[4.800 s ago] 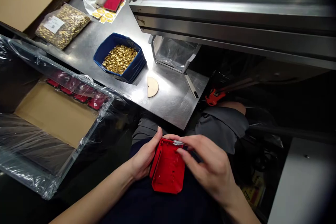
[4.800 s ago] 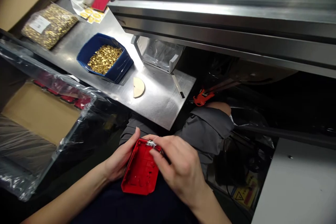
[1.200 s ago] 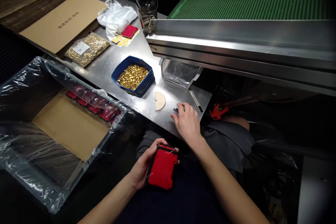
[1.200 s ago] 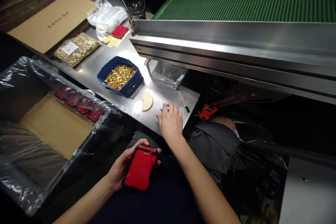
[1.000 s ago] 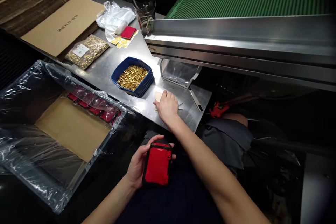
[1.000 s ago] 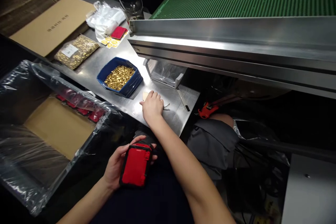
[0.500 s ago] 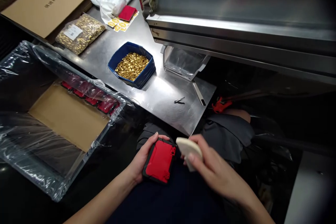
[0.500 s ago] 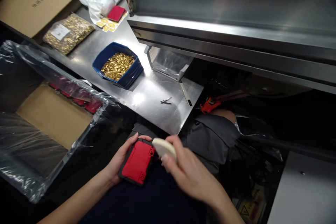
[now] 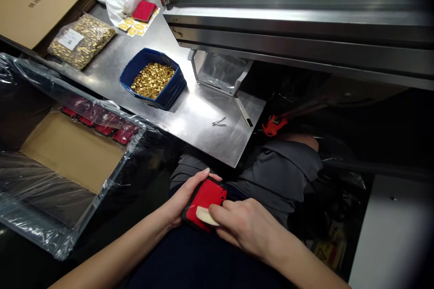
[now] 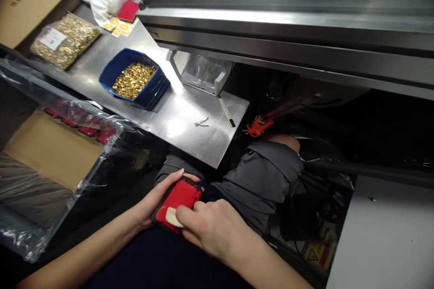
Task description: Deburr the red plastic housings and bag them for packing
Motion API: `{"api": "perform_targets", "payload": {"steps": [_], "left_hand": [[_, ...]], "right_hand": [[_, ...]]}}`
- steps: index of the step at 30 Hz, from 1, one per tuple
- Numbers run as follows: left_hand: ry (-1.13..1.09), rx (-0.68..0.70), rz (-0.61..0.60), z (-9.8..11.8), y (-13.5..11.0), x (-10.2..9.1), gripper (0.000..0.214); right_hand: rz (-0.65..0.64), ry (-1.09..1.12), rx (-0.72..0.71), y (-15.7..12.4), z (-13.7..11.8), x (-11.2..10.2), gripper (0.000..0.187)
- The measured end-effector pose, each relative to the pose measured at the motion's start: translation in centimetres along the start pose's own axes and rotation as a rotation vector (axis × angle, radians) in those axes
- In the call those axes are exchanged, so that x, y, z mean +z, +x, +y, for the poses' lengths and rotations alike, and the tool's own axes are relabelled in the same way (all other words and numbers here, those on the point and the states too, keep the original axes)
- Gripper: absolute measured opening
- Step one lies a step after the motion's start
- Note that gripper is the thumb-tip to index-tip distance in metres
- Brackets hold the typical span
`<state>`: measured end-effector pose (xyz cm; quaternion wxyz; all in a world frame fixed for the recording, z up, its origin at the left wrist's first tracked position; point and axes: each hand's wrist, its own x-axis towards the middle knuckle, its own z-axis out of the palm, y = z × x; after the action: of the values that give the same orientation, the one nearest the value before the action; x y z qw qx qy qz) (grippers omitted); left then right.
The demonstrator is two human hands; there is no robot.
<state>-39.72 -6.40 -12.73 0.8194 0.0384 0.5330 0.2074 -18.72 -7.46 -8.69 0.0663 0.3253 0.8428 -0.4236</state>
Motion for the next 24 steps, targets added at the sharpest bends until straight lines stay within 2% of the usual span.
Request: {"api": "perform_targets", "payload": {"steps": [4,9,13,16,24], "left_hand": [[0.006,-0.003,-0.038,0.0,0.1,0.2,0.047],[0.030,-0.016,-0.071,-0.2,0.3,0.2,0.044],[0.043,-0.008,-0.071,-0.2,0.5,0.1,0.046],[0.068,-0.045,-0.098,0.1,0.7,0.2,0.046],[-0.018,-0.087,-0.091,0.0,0.7,0.1,0.047]], "right_hand": [[-0.038,-0.001,0.050,-0.6,0.3,-0.4,0.010],[-0.023,-0.028,-0.005,-0.2,-0.1,-0.2,0.010],[-0.045,-0.046,0.036,-0.1,-0.1,-0.2,0.009],[-0.022,-0.054,0.000,0.1,-0.3,-0.2,0.008],[-0.042,-0.074,0.049,0.7,-1.0,-0.2,0.007]]}}
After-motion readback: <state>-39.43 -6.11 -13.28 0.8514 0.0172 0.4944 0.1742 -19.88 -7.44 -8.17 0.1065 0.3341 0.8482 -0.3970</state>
